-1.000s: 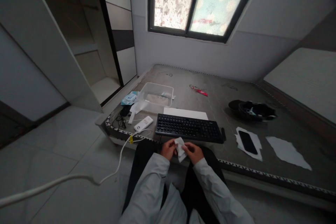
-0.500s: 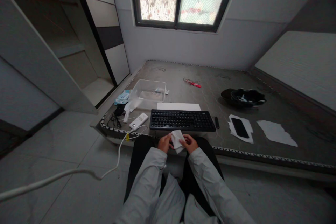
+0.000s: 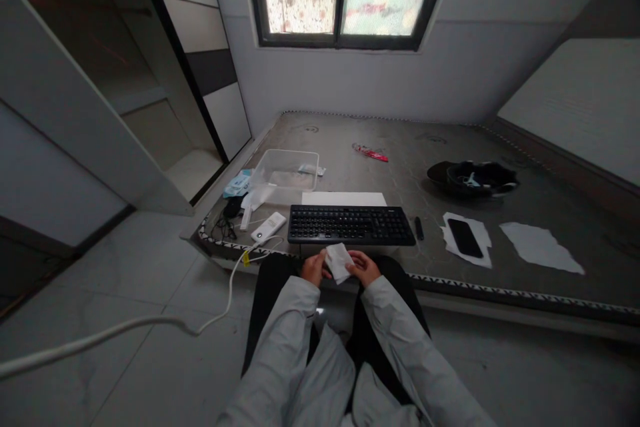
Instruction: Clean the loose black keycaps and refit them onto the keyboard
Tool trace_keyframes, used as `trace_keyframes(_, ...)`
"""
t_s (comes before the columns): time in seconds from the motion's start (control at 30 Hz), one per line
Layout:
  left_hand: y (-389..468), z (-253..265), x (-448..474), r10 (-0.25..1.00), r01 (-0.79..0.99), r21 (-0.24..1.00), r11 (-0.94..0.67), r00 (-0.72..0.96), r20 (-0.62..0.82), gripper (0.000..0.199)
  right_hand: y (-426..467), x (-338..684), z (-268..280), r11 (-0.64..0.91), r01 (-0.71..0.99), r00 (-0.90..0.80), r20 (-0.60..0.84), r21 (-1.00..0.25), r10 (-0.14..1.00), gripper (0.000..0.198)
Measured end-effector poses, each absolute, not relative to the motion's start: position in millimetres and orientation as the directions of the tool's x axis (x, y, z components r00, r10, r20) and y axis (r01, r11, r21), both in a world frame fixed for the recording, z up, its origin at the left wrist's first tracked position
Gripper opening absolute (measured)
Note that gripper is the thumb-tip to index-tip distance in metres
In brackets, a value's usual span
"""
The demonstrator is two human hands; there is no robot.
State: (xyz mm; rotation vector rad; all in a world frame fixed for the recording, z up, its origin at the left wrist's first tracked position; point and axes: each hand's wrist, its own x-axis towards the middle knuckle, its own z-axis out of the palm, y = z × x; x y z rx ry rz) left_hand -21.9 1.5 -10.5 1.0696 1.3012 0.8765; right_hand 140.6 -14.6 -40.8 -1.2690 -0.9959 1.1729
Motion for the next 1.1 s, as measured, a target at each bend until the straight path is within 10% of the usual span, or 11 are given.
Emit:
trace_keyframes(0.7,16,5,-14,0.958,-0.08,0.957,0.278,-0.048,-0.282,0.036,-9,159,-23,-0.06,-0.281,0.156,-0.107,-0.958,0.982,0.035)
trace_keyframes(1.1,28,5,9,0.925,-0.076,0.922,0.379,0.02,-0.379,0.038,-8,218,19,0.047,-0.012,0.287,0.042,-0.999,0.957,0.025)
